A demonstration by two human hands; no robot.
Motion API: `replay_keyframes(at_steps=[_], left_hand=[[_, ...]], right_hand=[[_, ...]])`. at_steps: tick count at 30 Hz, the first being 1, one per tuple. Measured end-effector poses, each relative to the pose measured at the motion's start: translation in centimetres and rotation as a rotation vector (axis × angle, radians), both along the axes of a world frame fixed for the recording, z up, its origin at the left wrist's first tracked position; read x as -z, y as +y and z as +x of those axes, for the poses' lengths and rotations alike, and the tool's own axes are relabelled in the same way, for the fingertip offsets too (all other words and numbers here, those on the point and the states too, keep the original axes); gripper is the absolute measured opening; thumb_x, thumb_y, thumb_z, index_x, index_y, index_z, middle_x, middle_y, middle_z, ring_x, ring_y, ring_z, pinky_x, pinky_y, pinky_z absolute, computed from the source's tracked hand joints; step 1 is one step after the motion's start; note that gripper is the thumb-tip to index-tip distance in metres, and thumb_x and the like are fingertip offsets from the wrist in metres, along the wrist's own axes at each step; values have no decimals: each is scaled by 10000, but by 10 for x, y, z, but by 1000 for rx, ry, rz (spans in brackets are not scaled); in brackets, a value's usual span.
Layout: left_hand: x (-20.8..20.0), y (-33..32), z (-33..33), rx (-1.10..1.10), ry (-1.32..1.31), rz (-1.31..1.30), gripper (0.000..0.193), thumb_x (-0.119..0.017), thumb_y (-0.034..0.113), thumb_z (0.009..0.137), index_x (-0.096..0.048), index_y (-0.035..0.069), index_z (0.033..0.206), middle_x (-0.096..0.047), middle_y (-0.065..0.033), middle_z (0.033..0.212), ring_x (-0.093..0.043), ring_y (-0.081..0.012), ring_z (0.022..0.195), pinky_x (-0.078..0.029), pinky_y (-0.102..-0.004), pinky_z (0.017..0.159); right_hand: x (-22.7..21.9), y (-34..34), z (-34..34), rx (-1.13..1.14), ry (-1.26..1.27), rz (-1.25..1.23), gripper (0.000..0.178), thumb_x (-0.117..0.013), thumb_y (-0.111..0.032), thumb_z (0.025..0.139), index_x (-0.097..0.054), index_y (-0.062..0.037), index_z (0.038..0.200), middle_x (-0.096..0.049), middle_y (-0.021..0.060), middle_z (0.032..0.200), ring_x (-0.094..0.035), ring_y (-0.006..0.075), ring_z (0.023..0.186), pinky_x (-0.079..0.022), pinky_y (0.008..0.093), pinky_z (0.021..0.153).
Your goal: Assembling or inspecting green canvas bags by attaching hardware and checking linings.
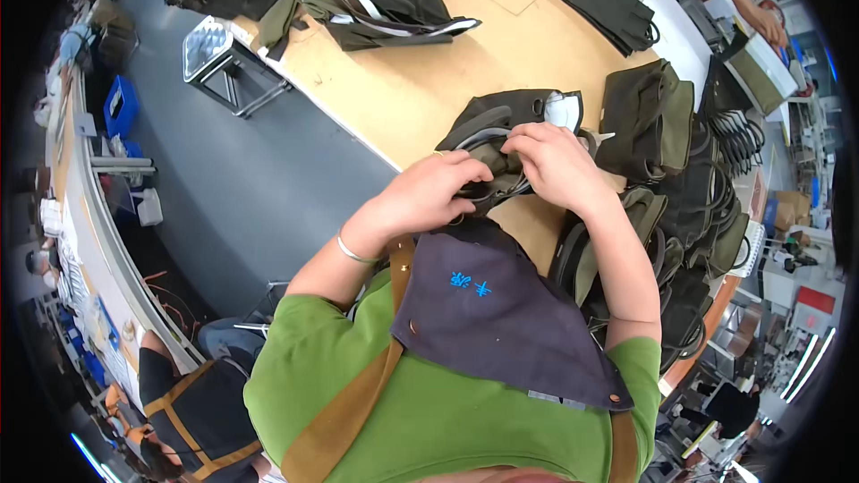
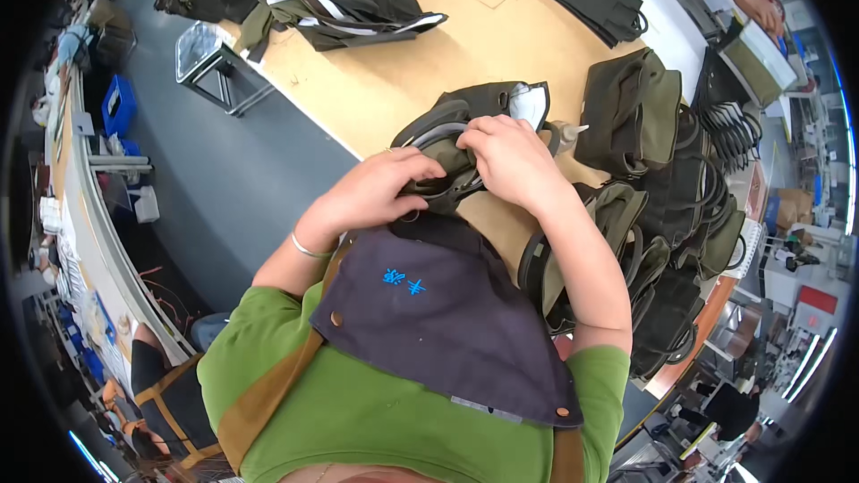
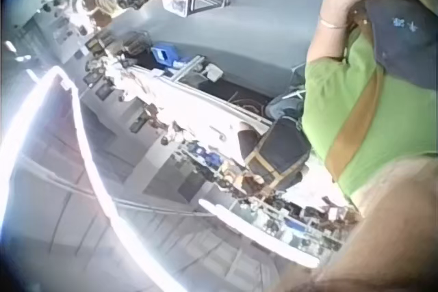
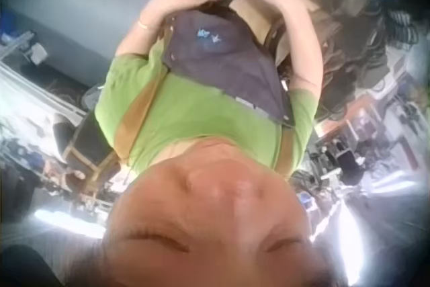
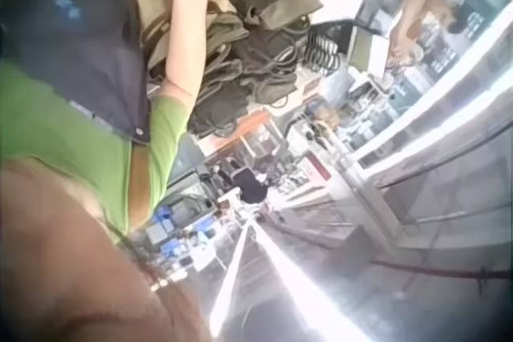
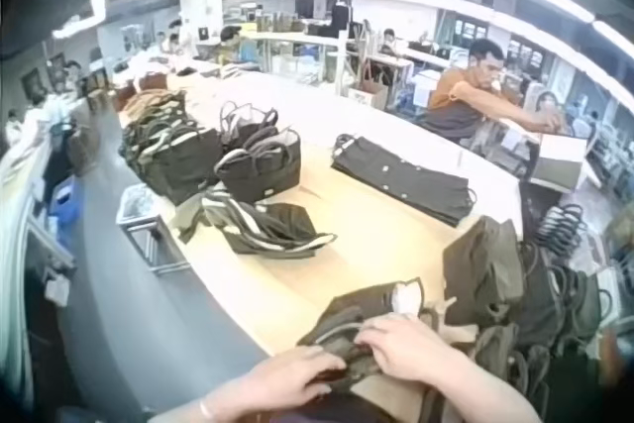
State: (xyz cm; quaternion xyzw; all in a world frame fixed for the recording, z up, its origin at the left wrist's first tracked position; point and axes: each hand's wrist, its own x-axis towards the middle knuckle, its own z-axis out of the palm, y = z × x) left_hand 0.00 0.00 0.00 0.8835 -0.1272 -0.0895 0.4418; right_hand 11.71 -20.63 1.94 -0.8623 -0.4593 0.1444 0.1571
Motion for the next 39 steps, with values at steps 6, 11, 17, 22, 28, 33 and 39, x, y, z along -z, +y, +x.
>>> replay_keyframes(at_steps=[6,11,17,22,28,33,39], left_hand=[[10,10,-19,-102,-201,140,277,-728,44,721,-652,84,985,-629,-53,1005,-562,-286,934,-488,-384,838],[15,13,-25,-74,-193,121,268,-777,95,685,-663,91,928,-619,-17,1019,-547,-272,984,-480,-379,850],[23,3,-26,-60,-286,237,311,-812,125,626,-671,137,903,-607,16,1036,-539,-251,1018,-477,-383,857],[28,-24,-28,-101,-405,327,363,-789,164,636,-656,190,972,-595,26,981,-541,-222,1000,-474,-372,833],[41,-62,-22,-164,-379,211,258,-772,272,723,-630,177,916,-601,11,878,-587,-217,828,-488,-351,724],[51,-64,-18,-212,-452,172,205,-756,252,744,-638,173,893,-571,5,838,-580,-221,807,-480,-359,696],[51,-52,-9,-257,-501,114,121,-731,189,761,-654,156,848,-552,-2,820,-553,-234,793,-460,-368,679]], right_hand=[[-15,1,-15,-103,85,14,236,-618,-53,718,-698,-79,938,-629,65,1113,-556,277,1071,-458,387,953],[-21,-6,-11,-90,162,52,180,-642,-51,719,-710,-70,885,-637,64,1093,-556,297,1072,-476,392,931],[-8,-5,6,-60,318,-181,191,-635,-34,737,-727,-79,898,-644,72,1120,-559,292,1073,-472,383,942],[-6,-4,6,-141,274,-193,211,-653,-36,746,-740,-107,925,-643,68,1152,-555,294,1072,-472,374,942],[-20,-6,12,-100,136,-266,297,-646,30,686,-761,-125,911,-657,70,1140,-573,280,1033,-481,363,924],[-15,-6,17,-11,388,-401,284,-673,38,681,-757,-100,914,-707,90,922,-650,240,834,-522,345,774],[-16,3,20,46,375,-352,217,-690,32,717,-735,-52,912,-711,78,827,-676,197,741,-531,310,696]])
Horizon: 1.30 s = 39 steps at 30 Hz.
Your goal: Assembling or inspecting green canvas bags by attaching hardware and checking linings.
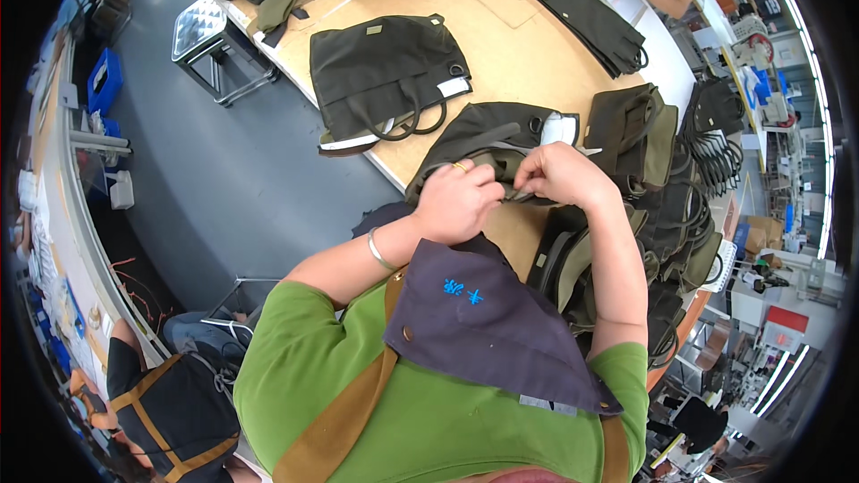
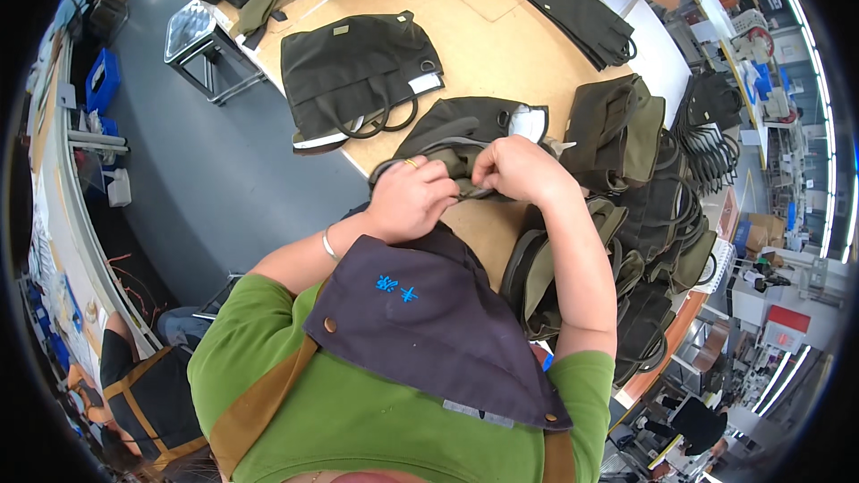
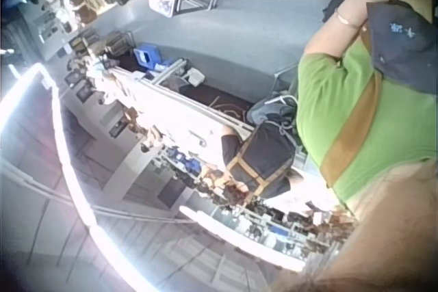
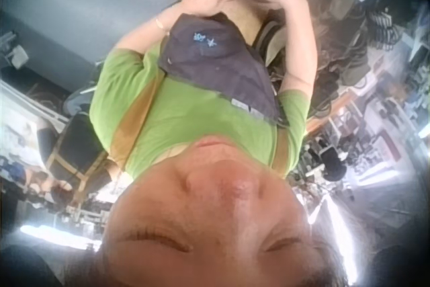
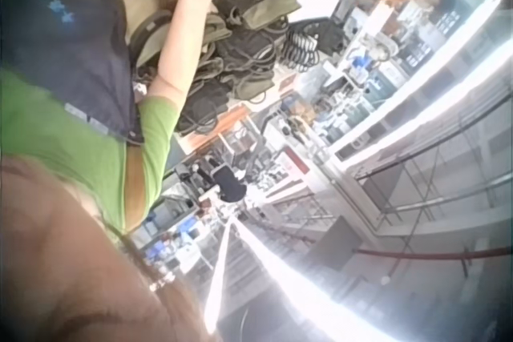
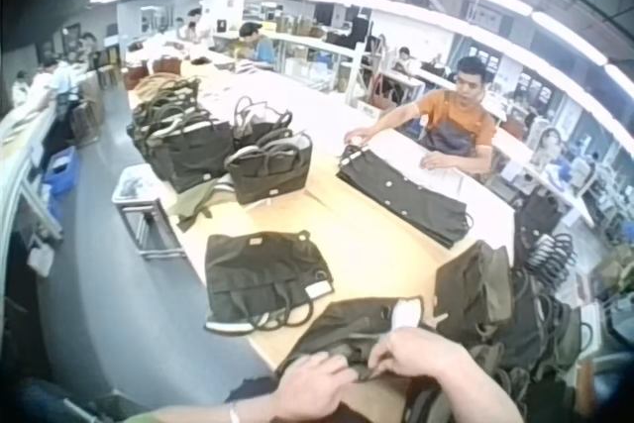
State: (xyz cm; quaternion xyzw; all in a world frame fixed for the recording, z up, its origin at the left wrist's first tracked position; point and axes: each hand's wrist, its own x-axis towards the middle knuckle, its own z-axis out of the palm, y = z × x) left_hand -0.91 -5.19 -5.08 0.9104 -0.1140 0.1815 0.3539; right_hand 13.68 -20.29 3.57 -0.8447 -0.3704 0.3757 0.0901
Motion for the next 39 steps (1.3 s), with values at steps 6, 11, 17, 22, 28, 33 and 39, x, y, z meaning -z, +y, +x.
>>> replay_keyframes(at_steps=[6,11,17,22,28,33,39], left_hand=[[-11,30,-1,81,70,-65,114,-733,161,752,-671,156,848,-556,7,834,-531,-226,839,-428,-353,726],[-3,29,-8,235,132,7,126,-750,186,754,-687,168,861,-566,19,865,-539,-222,842,-438,-346,743],[-17,40,-4,19,240,-392,278,-694,145,832,-617,102,1096,-605,-76,994,-606,-276,910,-484,-404,797],[-16,43,7,-143,267,-181,303,-670,91,833,-590,75,1125,-626,-105,1025,-604,-313,926,-483,-423,801],[3,48,15,-82,157,-176,120,-652,77,846,-628,99,961,-638,-55,880,-571,-260,890,-414,-402,837],[-10,60,17,58,371,-282,67,-607,105,904,-629,135,960,-614,-22,830,-582,-204,884,-298,-343,866],[-4,62,23,82,448,-275,150,-565,132,922,-668,148,1030,-621,-28,861,-583,-199,933,-303,-349,864]], right_hand=[[7,33,-2,177,-327,166,134,-648,-71,798,-715,-60,914,-701,156,866,-675,341,844,-529,425,772],[19,41,12,298,-533,162,117,-614,-69,796,-679,-42,889,-684,187,871,-661,369,871,-525,454,791],[20,28,15,351,-71,311,146,-640,-14,760,-659,-20,905,-670,139,796,-666,247,752,-524,359,726],[9,26,8,83,87,436,148,-665,-46,817,-635,-5,956,-622,85,825,-633,158,691,-520,286,673],[-13,45,-5,383,237,185,170,-638,-80,829,-605,5,972,-621,82,809,-631,132,663,-509,301,593],[3,36,12,289,405,213,189,-631,-95,788,-661,-9,953,-633,35,738,-557,82,632,-465,248,562],[9,39,19,268,458,71,198,-649,-125,778,-719,-30,938,-633,18,713,-558,79,656,-457,252,603]])
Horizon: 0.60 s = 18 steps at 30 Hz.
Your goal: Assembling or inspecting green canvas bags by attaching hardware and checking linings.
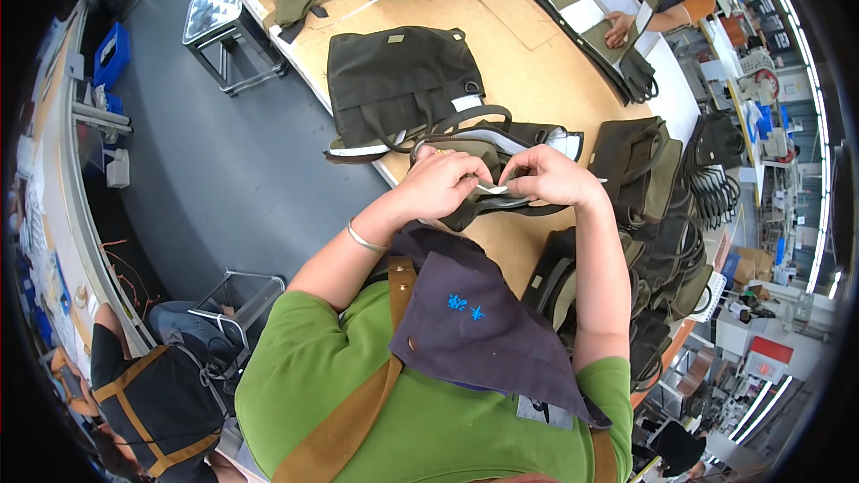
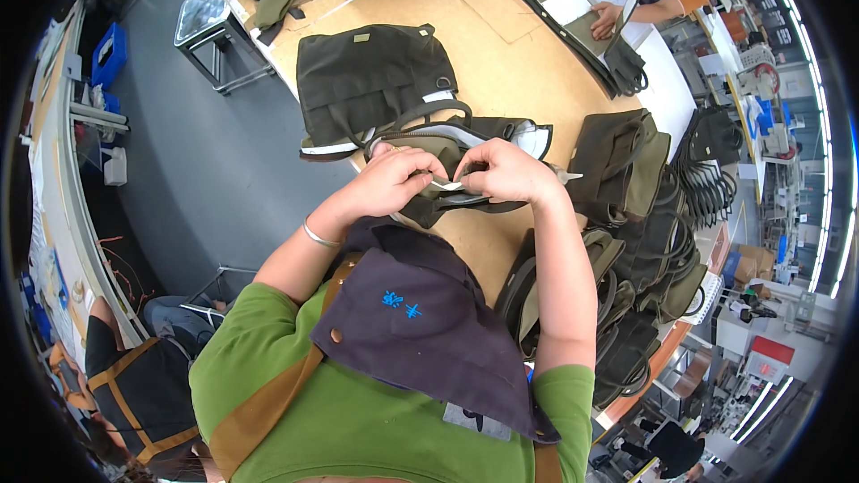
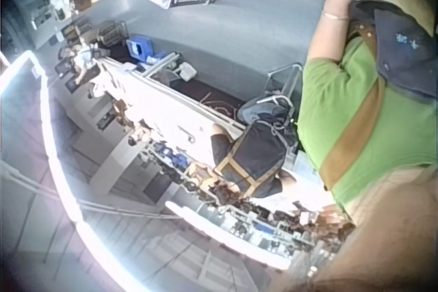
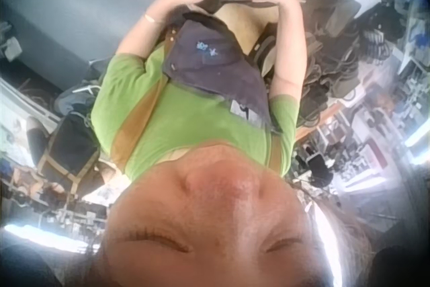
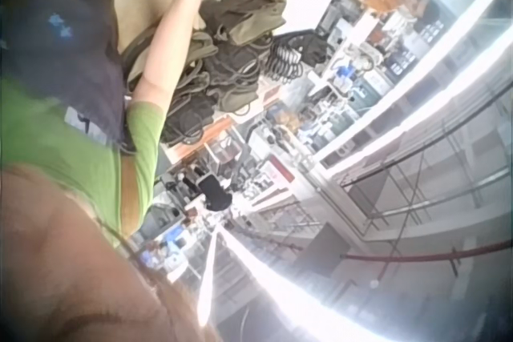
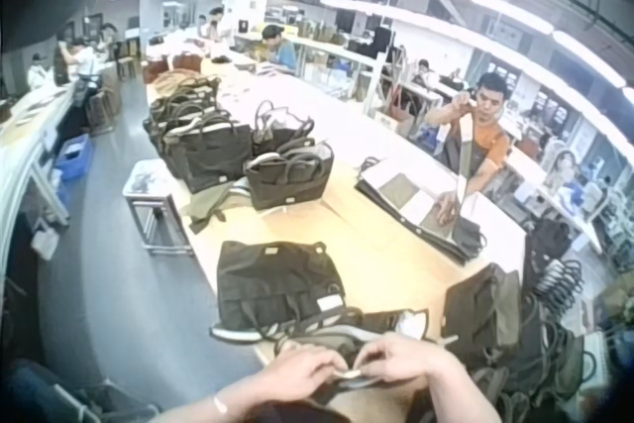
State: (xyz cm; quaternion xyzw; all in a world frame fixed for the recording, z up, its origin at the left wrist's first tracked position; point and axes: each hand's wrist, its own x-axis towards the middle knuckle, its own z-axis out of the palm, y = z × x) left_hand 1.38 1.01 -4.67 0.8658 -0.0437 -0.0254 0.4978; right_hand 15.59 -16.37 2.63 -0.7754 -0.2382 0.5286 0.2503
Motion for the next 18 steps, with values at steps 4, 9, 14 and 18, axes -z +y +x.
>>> replay_keyframes(at_steps=[4,9,14,18], left_hand=[[4,1,1,9,8,-24,175,-556,145,923,-678,151,1048,-623,-32,873,-578,-196,950,-302,-350,876],[1,1,-1,5,-1,-54,174,-559,143,914,-677,147,1041,-619,-29,870,-574,-191,956,-300,-354,882],[2,0,-3,3,-19,-64,160,-561,136,910,-675,144,1021,-608,-25,856,-569,-191,950,-300,-353,879],[4,0,-3,-7,-36,-44,154,-558,130,911,-672,145,1012,-602,-17,848,-563,-189,941,-300,-350,871]], right_hand=[[0,1,2,-22,-5,55,196,-647,-130,780,-717,-22,928,-622,-3,703,-550,72,660,-447,247,615],[8,-1,5,-9,63,67,199,-644,-132,784,-716,-12,925,-636,-8,719,-532,74,650,-435,246,606],[17,-1,0,-30,-33,124,183,-664,-137,744,-725,-21,872,-616,0,675,-523,78,635,-430,257,591],[17,2,-3,-40,-94,82,171,-676,-137,704,-728,-27,824,-603,8,647,-524,78,623,-431,263,581]])
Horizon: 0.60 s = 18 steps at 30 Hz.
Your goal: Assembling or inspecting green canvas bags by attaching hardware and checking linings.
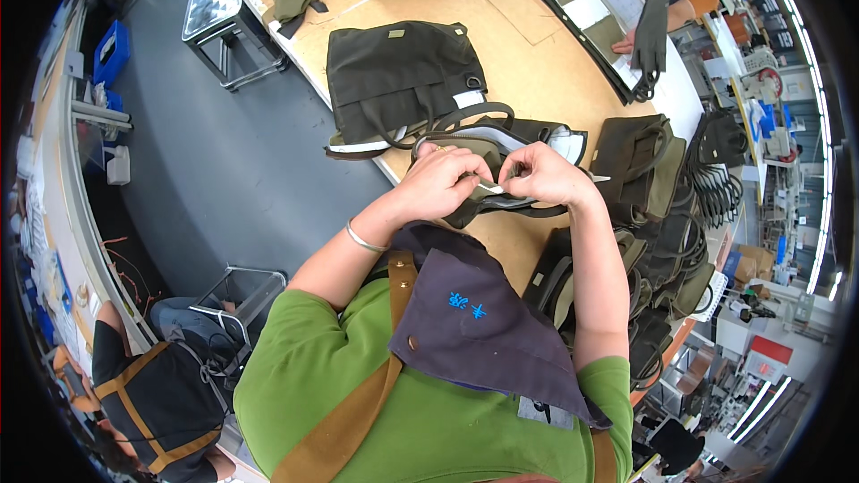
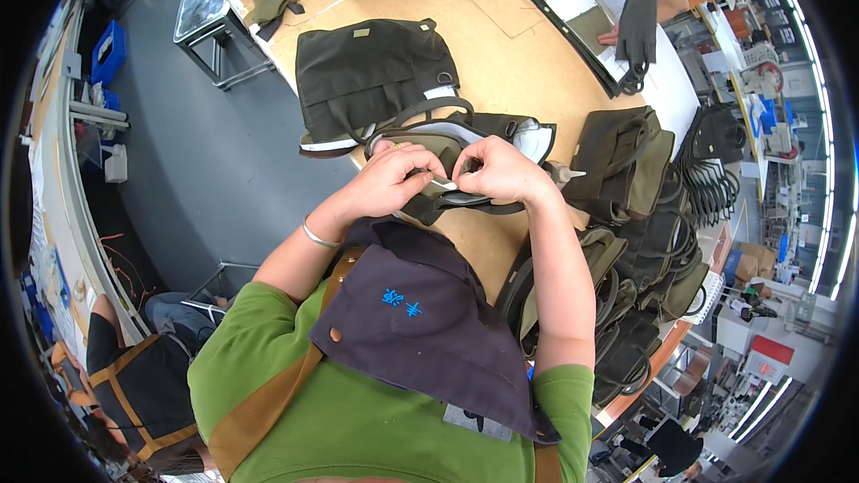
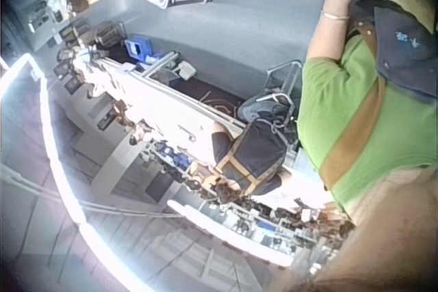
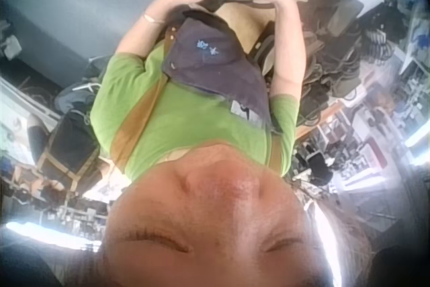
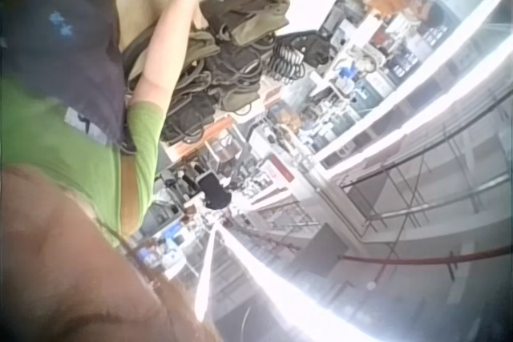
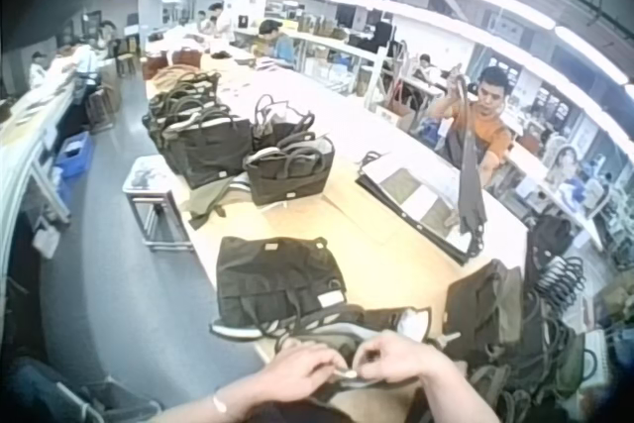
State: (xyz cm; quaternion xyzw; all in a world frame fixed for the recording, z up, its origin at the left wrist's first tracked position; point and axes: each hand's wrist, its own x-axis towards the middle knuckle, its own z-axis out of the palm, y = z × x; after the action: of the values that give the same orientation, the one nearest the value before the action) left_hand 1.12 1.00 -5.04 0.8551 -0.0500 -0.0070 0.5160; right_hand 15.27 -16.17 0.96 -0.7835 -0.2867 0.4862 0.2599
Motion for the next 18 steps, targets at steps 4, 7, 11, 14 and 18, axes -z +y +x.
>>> replay_keyframes(at_steps=[4,7,11,14,18], left_hand=[[1,0,0,3,-13,14,155,-557,125,910,-671,146,1011,-601,-8,850,-560,-187,941,-300,-349,865],[0,1,0,17,-3,14,152,-557,124,909,-671,145,1008,-601,-7,847,-559,-187,941,-300,-349,862],[2,0,-1,10,-40,-11,149,-556,125,909,-669,142,1005,-597,-8,838,-562,-187,934,-301,-348,857],[2,0,-2,10,-47,-11,149,-555,126,910,-669,140,1006,-599,-10,840,-565,-187,934,-303,-346,854],[-1,0,-2,5,-23,11,149,-555,128,911,-669,141,1006,-601,-13,841,-567,-191,931,-306,-348,846]], right_hand=[[1,-2,2,-11,44,12,199,-675,-127,697,-725,-21,859,-603,-1,657,-517,70,616,-423,252,567],[-3,-4,3,-19,128,28,213,-672,-121,706,-721,-16,885,-604,-6,664,-515,65,617,-419,242,564],[-4,-2,3,70,196,-10,211,-661,-130,729,-722,-11,892,-611,-7,671,-524,63,625,-430,242,572],[-1,1,0,69,110,-31,202,-656,-144,743,-728,-7,873,-626,-2,680,-533,67,634,-448,250,589],[7,-3,-1,24,15,30,194,-658,-154,746,-732,-4,844,-642,5,688,-536,72,640,-462,258,609]])
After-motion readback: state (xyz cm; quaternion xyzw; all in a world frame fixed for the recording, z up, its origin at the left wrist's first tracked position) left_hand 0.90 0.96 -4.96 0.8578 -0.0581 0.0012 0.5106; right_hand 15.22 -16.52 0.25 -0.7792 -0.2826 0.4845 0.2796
